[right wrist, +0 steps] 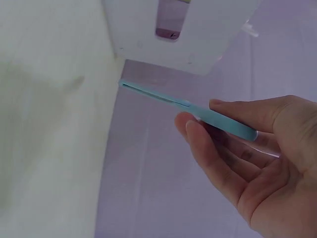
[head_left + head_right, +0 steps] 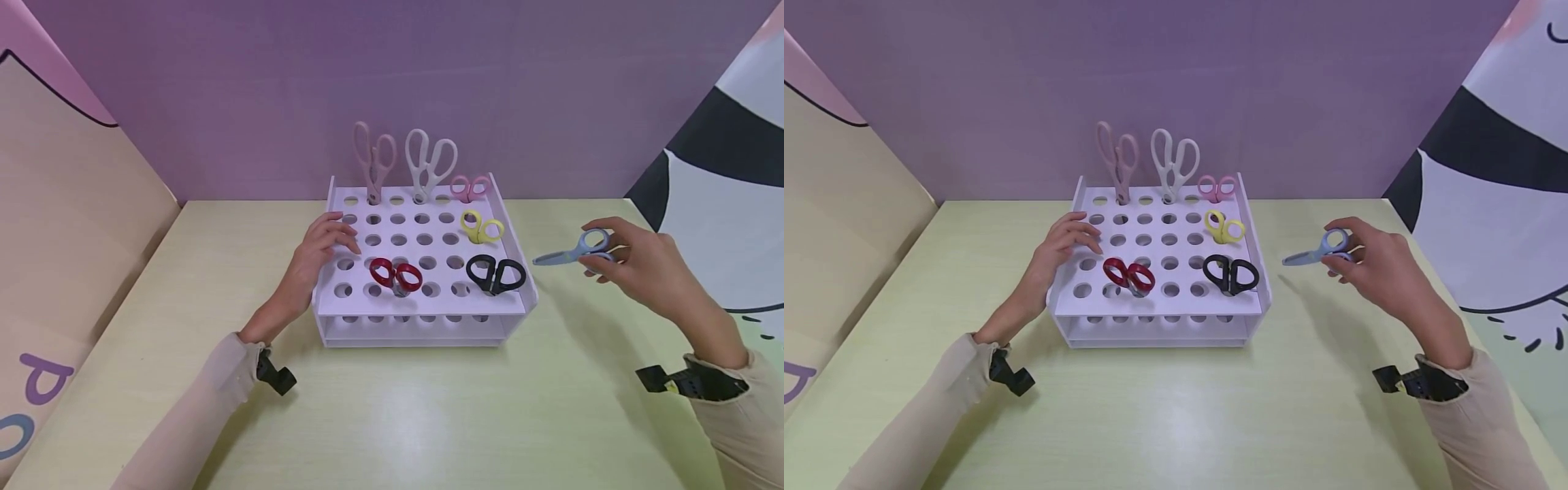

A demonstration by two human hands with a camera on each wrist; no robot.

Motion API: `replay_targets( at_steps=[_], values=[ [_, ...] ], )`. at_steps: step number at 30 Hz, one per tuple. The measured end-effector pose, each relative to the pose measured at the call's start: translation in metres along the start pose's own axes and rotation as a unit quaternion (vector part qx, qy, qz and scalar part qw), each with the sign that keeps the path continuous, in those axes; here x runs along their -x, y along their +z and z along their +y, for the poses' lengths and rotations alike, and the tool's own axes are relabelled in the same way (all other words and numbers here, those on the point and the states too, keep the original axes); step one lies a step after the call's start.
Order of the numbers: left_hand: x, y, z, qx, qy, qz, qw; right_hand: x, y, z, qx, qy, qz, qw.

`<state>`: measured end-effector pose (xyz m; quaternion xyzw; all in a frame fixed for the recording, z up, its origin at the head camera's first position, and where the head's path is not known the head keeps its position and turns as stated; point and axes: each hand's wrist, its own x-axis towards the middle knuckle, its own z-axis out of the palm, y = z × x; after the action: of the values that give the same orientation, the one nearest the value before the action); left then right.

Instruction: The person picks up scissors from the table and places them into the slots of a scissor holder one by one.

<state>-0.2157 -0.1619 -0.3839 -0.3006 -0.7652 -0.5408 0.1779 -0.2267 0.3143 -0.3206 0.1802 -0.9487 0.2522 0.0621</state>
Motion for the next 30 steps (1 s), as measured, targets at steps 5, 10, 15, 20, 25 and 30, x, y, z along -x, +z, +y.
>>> replay_targets(
  at_steps=[5, 10, 15, 20, 25, 30],
  values=[
    [-0.001, 0.000, 0.000, 0.002, 0.000, -0.001, 1.0000, 0.004, -0.006, -0.014, 0.012, -0.027, 0.033, 0.9990],
    [0.000, 0.001, 0.000, 0.009, 0.000, 0.001, 1.0000, 0.008, -0.012, -0.030, 0.020, -0.064, 0.081, 0.9945],
    [0.001, 0.001, 0.001, 0.016, -0.005, 0.003, 0.9998, 0.013, -0.020, -0.045, 0.022, -0.099, 0.132, 0.9861],
    [0.000, 0.000, 0.001, 0.011, -0.004, 0.003, 0.9999, 0.017, -0.029, -0.059, 0.008, -0.132, 0.168, 0.9769],
    [0.000, 0.000, 0.000, 0.014, -0.001, 0.005, 0.9999, 0.020, -0.033, -0.076, 0.023, -0.146, 0.192, 0.9703],
    [0.001, 0.001, -0.001, 0.018, 0.003, 0.004, 0.9998, 0.022, -0.033, -0.097, 0.040, -0.169, 0.201, 0.9639]
  ],
)
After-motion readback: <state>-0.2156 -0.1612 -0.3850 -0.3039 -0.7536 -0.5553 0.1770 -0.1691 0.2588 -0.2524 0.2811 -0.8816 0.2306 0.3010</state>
